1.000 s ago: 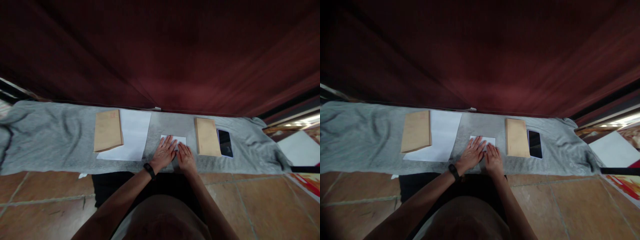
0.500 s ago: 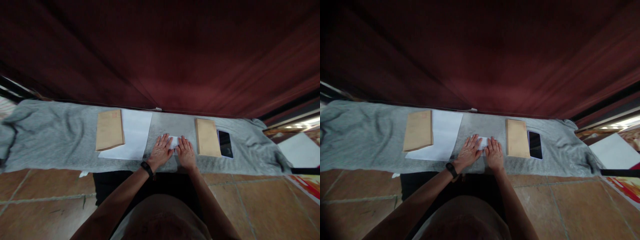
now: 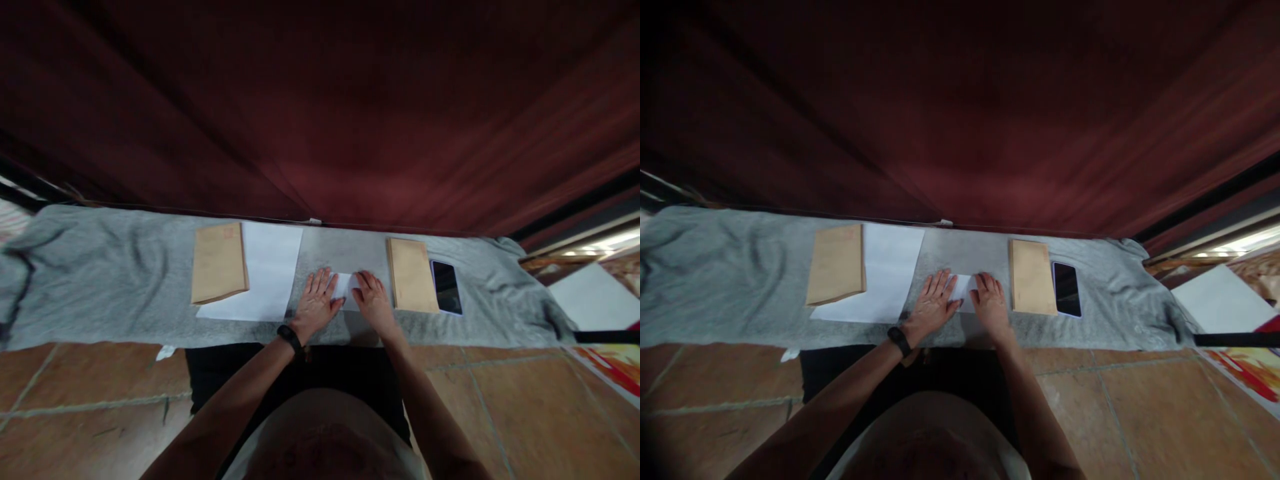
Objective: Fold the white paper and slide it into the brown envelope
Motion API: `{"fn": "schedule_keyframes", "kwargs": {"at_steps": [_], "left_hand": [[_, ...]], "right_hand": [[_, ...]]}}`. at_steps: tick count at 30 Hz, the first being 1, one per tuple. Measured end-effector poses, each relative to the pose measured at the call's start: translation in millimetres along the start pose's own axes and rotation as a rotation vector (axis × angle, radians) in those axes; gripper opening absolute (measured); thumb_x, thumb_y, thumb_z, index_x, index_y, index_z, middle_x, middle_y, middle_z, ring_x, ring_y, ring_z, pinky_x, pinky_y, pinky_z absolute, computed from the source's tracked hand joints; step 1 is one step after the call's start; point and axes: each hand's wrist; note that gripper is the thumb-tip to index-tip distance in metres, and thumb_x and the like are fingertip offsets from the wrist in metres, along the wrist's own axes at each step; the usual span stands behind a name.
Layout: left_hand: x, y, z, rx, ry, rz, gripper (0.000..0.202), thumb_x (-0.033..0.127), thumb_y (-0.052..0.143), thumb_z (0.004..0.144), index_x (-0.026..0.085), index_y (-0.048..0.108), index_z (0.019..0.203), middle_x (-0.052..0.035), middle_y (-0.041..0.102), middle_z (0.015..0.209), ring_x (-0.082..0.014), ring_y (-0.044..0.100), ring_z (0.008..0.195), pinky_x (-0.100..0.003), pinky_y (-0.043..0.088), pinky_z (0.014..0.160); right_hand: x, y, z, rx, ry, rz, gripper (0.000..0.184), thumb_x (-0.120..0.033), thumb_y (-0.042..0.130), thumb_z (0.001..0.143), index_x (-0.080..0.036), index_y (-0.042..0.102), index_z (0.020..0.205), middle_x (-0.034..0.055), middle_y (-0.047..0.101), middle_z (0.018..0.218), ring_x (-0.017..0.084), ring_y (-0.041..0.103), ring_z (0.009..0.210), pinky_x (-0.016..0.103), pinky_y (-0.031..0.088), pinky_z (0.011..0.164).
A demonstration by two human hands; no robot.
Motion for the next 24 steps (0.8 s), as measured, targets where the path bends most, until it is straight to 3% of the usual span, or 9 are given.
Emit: {"fn": "schedule_keyframes", "kwargs": {"at_steps": [6,9,18,24], "left_hand": [[-2,-1.0,-2,0.041,0.000,-0.027,0.066,0.050,0.041,0.102,0.010,0.039,0.154,-0.0173,0.034,0.162,-0.0311,0.024,0.154,-0.052,0.020,0.126],[-5,-0.6,-3,0.065,-0.017,-0.061,0.065,0.045,0.040,0.102,0.005,0.037,0.153,-0.0192,0.036,0.161,-0.0291,0.026,0.153,-0.049,0.024,0.126],[-12,3.1,-5,0.130,-0.078,-0.256,0.064,0.041,0.040,0.103,0.007,0.031,0.155,-0.0206,0.037,0.160,-0.0303,0.034,0.150,-0.049,0.029,0.124],[-17,0.3,-7,0.237,-0.213,-0.669,0.066,0.045,0.046,0.102,0.019,0.026,0.159,-0.0143,0.038,0.161,-0.0285,0.037,0.148,-0.050,0.031,0.122]], "right_hand": [[-2,-26,38,-0.289,0.130,-0.029,0.041,-0.025,0.055,0.093,-0.018,0.060,0.133,0.0136,0.060,0.133,0.026,0.052,0.125,0.039,0.037,0.109],[-2,-34,52,-0.359,0.154,-0.030,0.039,-0.026,0.061,0.089,-0.019,0.062,0.127,0.0123,0.060,0.130,0.027,0.052,0.123,0.039,0.038,0.104],[2,-40,67,-0.381,0.166,0.041,0.024,-0.028,0.076,0.078,-0.019,0.068,0.098,0.0108,0.064,0.117,0.029,0.054,0.116,0.040,0.041,0.097],[-4,-51,64,-0.288,0.113,0.201,0.010,-0.015,0.063,0.087,-0.023,0.063,0.094,0.0024,0.071,0.094,0.018,0.066,0.093,0.028,0.048,0.083]]}}
Point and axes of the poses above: each hand's wrist, its own z-axis towards the middle knuckle, its own y-axis out of the palm, x = y × z
